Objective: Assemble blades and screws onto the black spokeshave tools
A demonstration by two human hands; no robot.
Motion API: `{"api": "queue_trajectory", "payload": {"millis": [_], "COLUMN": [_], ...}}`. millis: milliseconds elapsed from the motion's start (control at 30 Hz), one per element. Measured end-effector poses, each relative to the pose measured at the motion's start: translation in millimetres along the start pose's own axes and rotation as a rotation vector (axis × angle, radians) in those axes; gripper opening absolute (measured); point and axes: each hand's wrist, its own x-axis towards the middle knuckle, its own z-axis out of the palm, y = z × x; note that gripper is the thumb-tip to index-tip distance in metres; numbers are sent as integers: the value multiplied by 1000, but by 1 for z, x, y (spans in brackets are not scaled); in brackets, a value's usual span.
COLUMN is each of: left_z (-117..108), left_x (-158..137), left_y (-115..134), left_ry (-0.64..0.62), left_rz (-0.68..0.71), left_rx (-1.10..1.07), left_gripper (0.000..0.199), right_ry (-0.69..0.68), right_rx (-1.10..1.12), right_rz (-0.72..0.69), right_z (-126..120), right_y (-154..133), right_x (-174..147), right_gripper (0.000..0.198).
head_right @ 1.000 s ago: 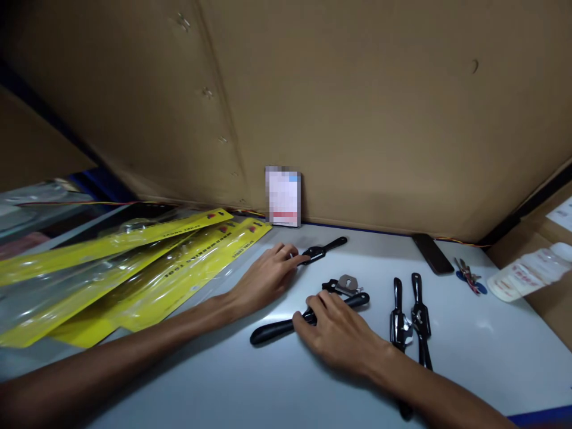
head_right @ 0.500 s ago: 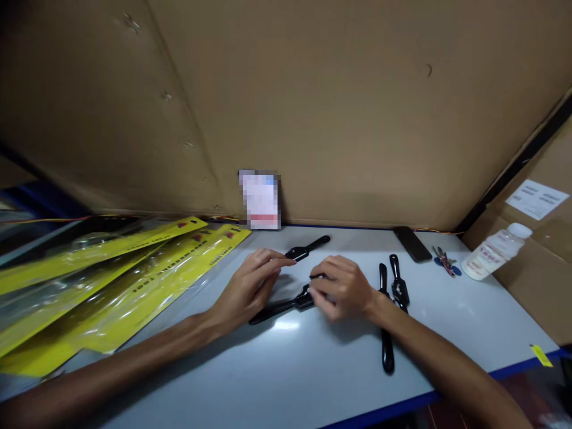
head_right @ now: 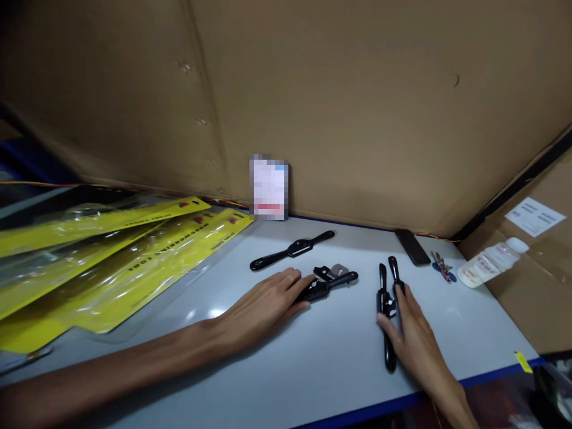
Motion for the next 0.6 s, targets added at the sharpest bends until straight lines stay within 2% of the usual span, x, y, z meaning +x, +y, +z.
{"api": "queue_trajectory", "payload": {"millis": [67, 167, 300, 467, 600], "left_z": [-2, -5, -9, -11, -11], "left_x": [1, 1, 0, -1, 0], "left_y": [0, 1, 2, 2, 1], "left_ry": [-17, -19, -45, -72, -82], "left_rz": [32, 157, 295, 256, 224], "left_rx": [-12, -15, -39, -70, -102], "left_gripper": [28, 26, 28, 28, 25], "right_ry": [-41, -54, -135, -284, -358], "right_rx": [-48, -51, -14, 18, 21], "right_rz": [36, -15, -176, -385, -506], "right_z": [15, 21, 12, 7, -2], "right_y": [7, 13, 21, 22, 3], "right_x": [-15, -10, 29, 92, 126], "right_gripper": [72, 68, 64, 64, 59]}}
